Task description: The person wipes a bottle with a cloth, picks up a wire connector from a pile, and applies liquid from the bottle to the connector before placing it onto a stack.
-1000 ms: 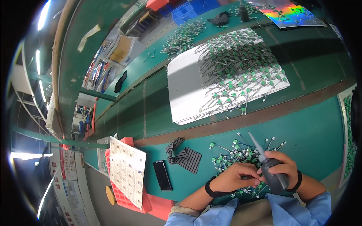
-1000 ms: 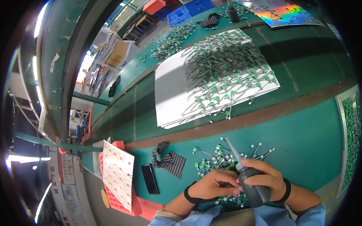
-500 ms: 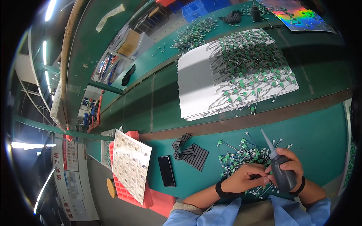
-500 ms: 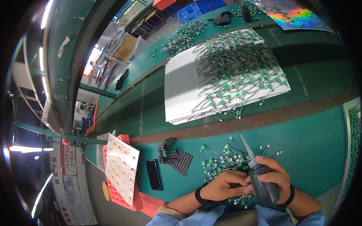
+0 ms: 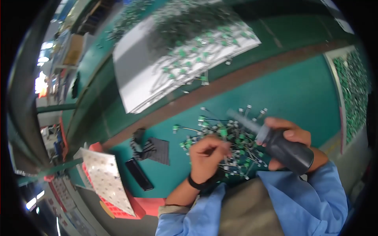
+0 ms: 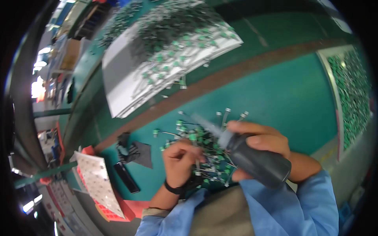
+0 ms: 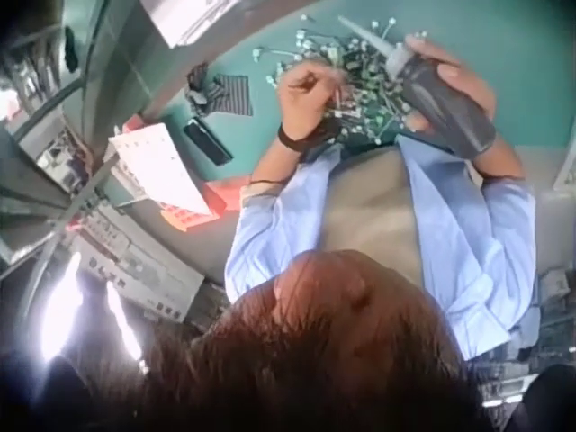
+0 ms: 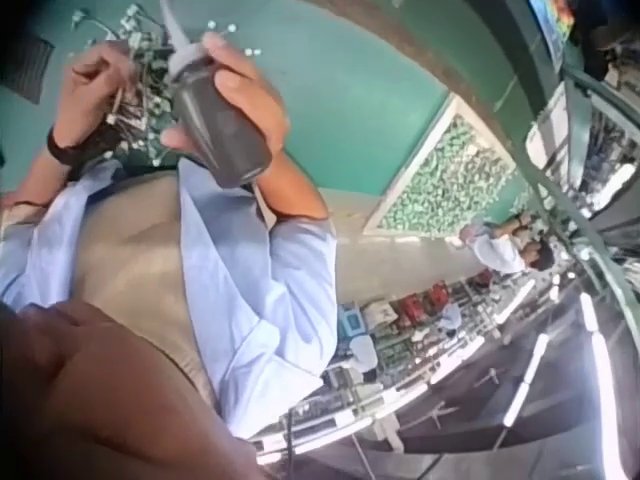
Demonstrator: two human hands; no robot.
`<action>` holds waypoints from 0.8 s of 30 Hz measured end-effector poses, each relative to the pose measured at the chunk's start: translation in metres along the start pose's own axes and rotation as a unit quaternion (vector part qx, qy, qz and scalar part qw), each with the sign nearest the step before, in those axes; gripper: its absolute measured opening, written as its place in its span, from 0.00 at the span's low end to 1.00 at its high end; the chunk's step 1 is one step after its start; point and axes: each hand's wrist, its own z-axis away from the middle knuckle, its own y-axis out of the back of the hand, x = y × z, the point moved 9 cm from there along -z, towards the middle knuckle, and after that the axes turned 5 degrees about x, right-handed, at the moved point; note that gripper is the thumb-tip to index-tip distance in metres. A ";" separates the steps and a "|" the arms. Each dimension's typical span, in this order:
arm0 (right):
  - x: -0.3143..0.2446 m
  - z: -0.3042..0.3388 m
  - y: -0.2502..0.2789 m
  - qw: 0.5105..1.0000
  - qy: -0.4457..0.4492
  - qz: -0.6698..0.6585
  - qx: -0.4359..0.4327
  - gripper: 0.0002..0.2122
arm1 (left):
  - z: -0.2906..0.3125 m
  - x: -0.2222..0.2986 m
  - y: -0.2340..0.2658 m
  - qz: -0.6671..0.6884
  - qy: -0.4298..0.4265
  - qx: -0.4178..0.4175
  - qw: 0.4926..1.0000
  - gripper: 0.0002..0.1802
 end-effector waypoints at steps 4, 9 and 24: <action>-0.020 -0.005 -0.002 0.995 0.053 0.064 -0.051 0.34 | -0.006 -0.006 -0.005 0.000 0.009 0.015 1.000 0.04; -0.026 0.003 -0.011 0.988 0.097 0.101 -0.071 0.37 | -0.003 -0.009 -0.004 -0.020 0.013 0.038 0.999 0.03; -0.026 0.002 -0.013 0.986 0.083 0.115 -0.091 0.38 | -0.001 0.001 -0.005 -0.040 -0.037 0.033 0.998 0.04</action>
